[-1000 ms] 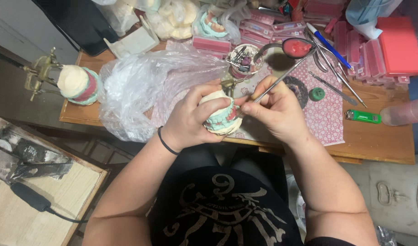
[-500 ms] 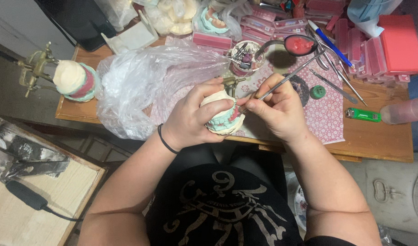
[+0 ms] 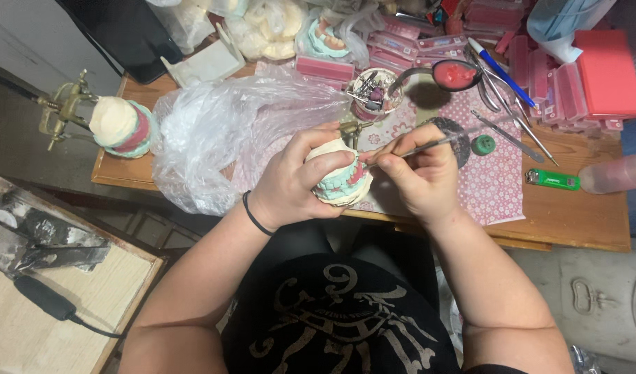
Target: The person uses a metal sculpting tool to shape and smooth the pink and green material on a dental mold held in a metal clamp. They repeatedly scrape and refine the surface of the mold, occasionally rotating it to access different areas.
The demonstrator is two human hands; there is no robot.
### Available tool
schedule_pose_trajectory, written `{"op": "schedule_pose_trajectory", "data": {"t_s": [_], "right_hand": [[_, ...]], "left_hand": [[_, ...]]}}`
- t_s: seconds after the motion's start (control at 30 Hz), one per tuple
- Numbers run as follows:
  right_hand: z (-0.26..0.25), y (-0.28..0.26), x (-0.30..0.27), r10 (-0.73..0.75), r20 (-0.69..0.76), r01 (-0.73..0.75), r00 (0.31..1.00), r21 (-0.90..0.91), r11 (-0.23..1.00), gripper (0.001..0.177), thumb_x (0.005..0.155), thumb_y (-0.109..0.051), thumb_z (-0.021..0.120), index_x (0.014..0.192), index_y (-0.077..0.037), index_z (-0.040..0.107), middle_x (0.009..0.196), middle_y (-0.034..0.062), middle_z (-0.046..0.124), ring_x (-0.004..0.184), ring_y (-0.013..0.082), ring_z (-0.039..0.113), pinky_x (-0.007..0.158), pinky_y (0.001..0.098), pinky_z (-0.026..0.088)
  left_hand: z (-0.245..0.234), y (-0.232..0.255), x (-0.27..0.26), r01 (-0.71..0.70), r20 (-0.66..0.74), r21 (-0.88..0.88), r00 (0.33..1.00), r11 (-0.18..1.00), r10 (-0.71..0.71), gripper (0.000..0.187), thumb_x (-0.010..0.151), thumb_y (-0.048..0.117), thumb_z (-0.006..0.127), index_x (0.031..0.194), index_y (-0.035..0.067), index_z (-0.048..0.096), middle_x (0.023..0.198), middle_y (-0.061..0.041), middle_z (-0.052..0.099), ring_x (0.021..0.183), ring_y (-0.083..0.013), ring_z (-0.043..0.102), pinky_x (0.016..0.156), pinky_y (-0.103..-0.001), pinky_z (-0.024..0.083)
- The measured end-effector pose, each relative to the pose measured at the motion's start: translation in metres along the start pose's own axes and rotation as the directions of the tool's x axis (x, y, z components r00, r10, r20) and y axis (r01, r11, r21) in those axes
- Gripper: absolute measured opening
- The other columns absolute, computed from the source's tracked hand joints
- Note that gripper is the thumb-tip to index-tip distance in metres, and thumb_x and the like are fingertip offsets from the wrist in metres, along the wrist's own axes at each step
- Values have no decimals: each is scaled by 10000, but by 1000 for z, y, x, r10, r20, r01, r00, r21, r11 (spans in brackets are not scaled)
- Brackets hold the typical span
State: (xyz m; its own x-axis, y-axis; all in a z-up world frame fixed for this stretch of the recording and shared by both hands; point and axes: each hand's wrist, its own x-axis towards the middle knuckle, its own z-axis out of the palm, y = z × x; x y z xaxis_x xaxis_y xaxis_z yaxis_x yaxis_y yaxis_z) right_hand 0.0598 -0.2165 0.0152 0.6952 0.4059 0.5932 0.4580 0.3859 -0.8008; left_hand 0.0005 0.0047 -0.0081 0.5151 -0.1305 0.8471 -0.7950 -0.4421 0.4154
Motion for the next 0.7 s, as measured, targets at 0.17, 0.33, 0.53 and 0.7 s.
{"op": "schedule_pose_trajectory", "data": {"t_s": [0.17, 0.33, 0.53, 0.7], "right_hand": [[13, -4, -15, -88, -73, 74, 993, -175, 982, 214, 945, 111, 695, 978, 30, 500, 877, 279, 697, 894, 414, 775, 747, 492, 649], [25, -13, -26, -107, -183, 62, 977, -235, 970, 218, 905, 135, 736, 951, 49, 541, 940, 322, 709, 967, 458, 772, 816, 524, 639], [14, -23, -34, 168, -265, -220, 950, -179, 959, 242, 892, 63, 790, 919, -2, 558, 1009, 255, 771, 995, 317, 779, 839, 399, 615], [23, -6, -38, 164, -419, -185, 893, -10, 983, 241, 969, 51, 707, 995, -33, 483, 1024, 272, 762, 959, 292, 781, 841, 343, 640]], "left_hand": [[0, 7, 5, -20, 1, 37, 1000, 999, 20, 602, 772, 407, 926, 1256, 123, 707, 1220, -202, 588, 1227, -479, 656, 1061, -523, 556], [5, 8, 4, -24, -10, 128, 1000, 991, 26, 622, 769, 443, 930, 1274, 152, 714, 1207, -205, 596, 1216, -490, 660, 1060, -550, 561], [8, 14, 6, -117, 21, 208, 993, 971, 115, 511, 1021, 555, 592, 1321, 156, 701, 1238, -261, 586, 1269, -566, 588, 1079, -638, 489], [9, 8, -7, -76, 161, 336, 987, 939, 22, 497, 1018, 559, 592, 1417, 270, 657, 1389, -213, 546, 1435, -529, 453, 1203, -687, 231]]}}
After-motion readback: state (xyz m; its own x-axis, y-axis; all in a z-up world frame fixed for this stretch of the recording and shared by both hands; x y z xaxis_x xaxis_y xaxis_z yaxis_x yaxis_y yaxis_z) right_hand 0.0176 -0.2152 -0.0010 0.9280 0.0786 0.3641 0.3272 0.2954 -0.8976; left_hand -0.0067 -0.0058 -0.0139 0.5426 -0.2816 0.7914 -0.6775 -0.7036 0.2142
